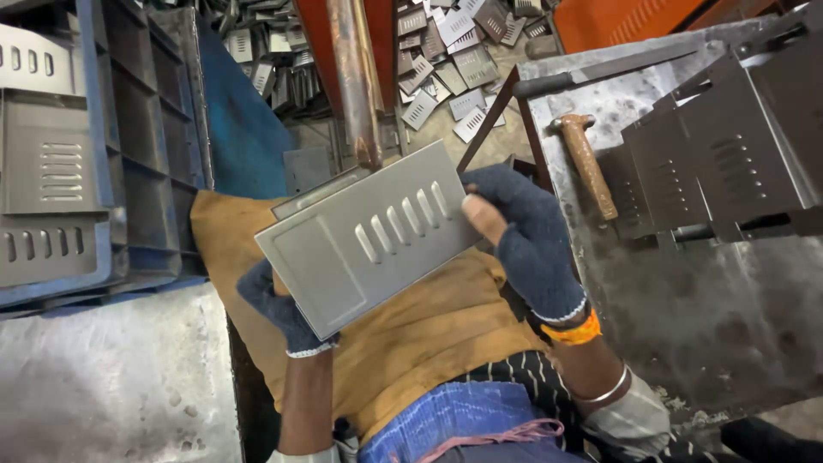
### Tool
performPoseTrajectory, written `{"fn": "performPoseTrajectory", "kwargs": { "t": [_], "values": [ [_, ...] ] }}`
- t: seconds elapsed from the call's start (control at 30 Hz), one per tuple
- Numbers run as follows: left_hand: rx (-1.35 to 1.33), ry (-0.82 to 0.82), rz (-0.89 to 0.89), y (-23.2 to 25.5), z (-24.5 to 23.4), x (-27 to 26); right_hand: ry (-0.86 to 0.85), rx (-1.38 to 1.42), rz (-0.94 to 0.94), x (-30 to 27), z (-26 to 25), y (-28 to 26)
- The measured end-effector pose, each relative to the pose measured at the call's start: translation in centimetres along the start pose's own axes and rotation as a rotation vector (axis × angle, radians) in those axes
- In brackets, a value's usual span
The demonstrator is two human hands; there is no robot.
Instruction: The worker is assembling and spot-welding metal casings for electronic components using a stationary welding machine.
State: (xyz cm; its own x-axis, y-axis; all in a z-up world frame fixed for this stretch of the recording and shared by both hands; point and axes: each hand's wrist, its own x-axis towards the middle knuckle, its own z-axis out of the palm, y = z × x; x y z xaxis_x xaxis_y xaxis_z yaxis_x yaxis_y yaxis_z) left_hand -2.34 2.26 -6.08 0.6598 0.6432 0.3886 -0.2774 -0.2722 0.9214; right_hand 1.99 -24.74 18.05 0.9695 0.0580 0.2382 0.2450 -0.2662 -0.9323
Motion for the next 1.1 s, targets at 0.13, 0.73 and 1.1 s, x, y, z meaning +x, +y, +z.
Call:
{"fn": "performPoseTrajectory", "kwargs": {
  "t": [0.13,0.73,1.1],
  "values": [
    [-0.052,-0.021,-0.003,3.1,0.5,1.7,-0.092,-0.083,0.036,-0.2,-0.8,0.5],
    [0.558,-0.792,0.502,19.4,8.8,17.9,-0.264,0.461,0.119,4.3,4.6,3.2],
    [0.65,-0.794,0.629,19.0,10.0,19.3,-0.234,0.209,-0.163,6.1,5.7,7.5]
  ]
}}
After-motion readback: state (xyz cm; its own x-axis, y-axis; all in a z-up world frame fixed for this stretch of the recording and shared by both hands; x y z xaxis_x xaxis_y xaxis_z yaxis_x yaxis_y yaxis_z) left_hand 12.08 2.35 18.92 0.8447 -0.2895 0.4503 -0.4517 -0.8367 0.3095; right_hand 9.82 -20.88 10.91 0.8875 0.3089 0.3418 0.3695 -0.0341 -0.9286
